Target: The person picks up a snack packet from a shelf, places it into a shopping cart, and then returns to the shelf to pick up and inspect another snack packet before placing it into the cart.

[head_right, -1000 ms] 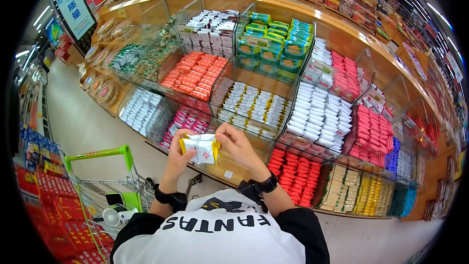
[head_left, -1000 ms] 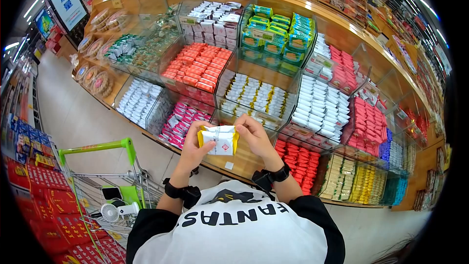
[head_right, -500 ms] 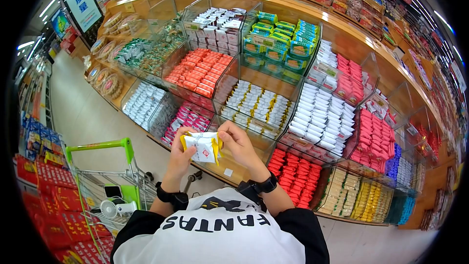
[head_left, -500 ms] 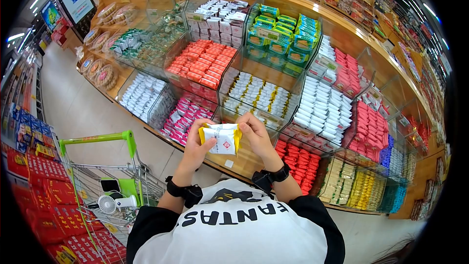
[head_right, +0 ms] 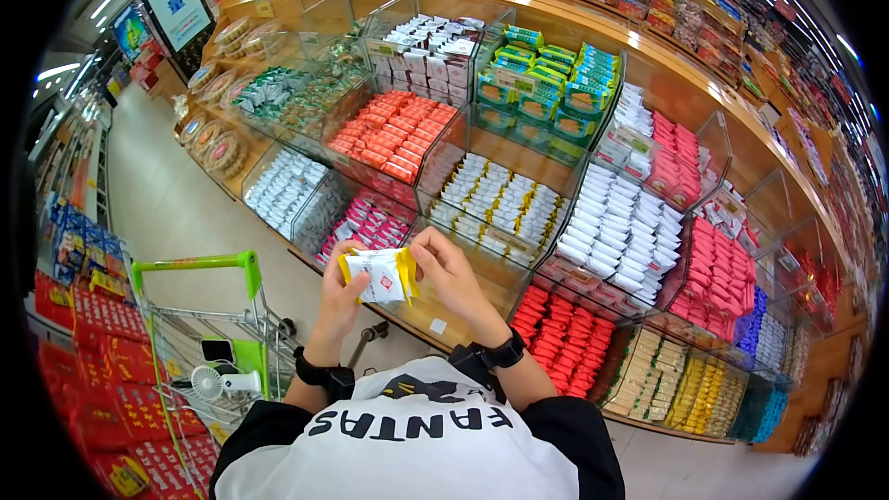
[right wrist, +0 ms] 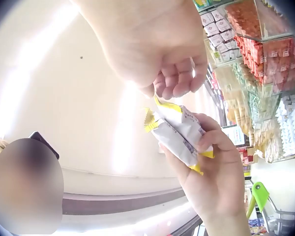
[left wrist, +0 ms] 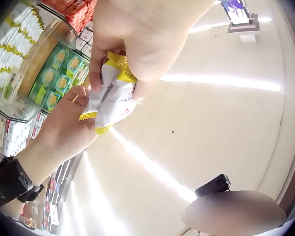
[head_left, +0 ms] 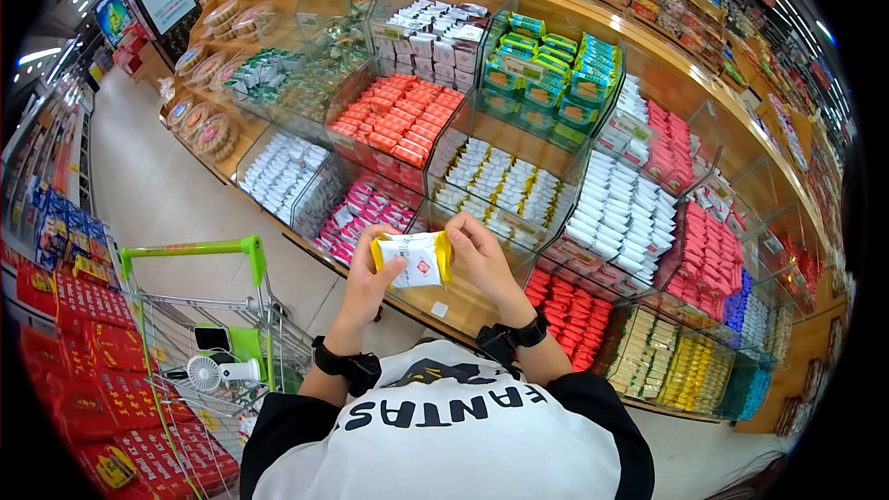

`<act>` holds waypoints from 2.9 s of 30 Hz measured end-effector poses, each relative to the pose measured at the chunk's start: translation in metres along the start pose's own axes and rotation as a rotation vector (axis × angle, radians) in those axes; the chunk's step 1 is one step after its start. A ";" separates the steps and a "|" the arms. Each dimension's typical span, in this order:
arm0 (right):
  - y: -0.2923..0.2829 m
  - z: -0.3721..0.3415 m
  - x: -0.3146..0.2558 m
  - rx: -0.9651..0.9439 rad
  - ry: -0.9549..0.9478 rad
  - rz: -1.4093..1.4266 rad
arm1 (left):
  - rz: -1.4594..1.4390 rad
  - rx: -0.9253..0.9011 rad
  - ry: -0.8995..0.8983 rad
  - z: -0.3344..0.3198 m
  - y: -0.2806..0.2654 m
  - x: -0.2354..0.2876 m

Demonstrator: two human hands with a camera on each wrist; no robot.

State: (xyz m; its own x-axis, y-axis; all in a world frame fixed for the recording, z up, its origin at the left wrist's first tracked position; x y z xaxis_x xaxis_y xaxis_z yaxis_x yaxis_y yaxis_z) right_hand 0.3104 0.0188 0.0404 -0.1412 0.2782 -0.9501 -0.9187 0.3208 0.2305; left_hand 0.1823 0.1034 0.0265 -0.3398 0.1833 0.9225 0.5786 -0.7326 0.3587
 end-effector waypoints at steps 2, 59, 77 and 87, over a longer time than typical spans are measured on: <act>-0.001 0.000 0.004 -0.014 -0.004 0.004 | 0.006 0.022 0.025 0.000 -0.006 -0.001; 0.045 -0.066 -0.010 -0.348 -0.310 -0.247 | 0.350 -0.004 0.259 -0.110 0.016 0.020; 0.092 -0.058 -0.006 -0.453 -0.340 -0.188 | 0.335 0.096 0.284 -0.135 -0.010 0.044; 0.176 -0.057 0.009 -0.659 -0.331 -0.177 | 0.344 0.310 0.248 -0.198 -0.068 0.063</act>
State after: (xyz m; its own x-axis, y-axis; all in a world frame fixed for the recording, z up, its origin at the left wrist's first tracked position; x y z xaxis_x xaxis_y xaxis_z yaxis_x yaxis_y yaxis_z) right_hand 0.1270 0.0263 0.0608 0.0516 0.5631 -0.8248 -0.9625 -0.1922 -0.1915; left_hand -0.0254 0.0347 0.0314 -0.2351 -0.2226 0.9462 0.8671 -0.4879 0.1006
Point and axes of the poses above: each hand's wrist, its own z-axis towards the middle knuckle, its own y-axis out of the palm, x = y × z, the point moved 5 cm from there along z, towards the middle knuckle, and after that the axes turned 1 degree about y, right-handed, at the moved point
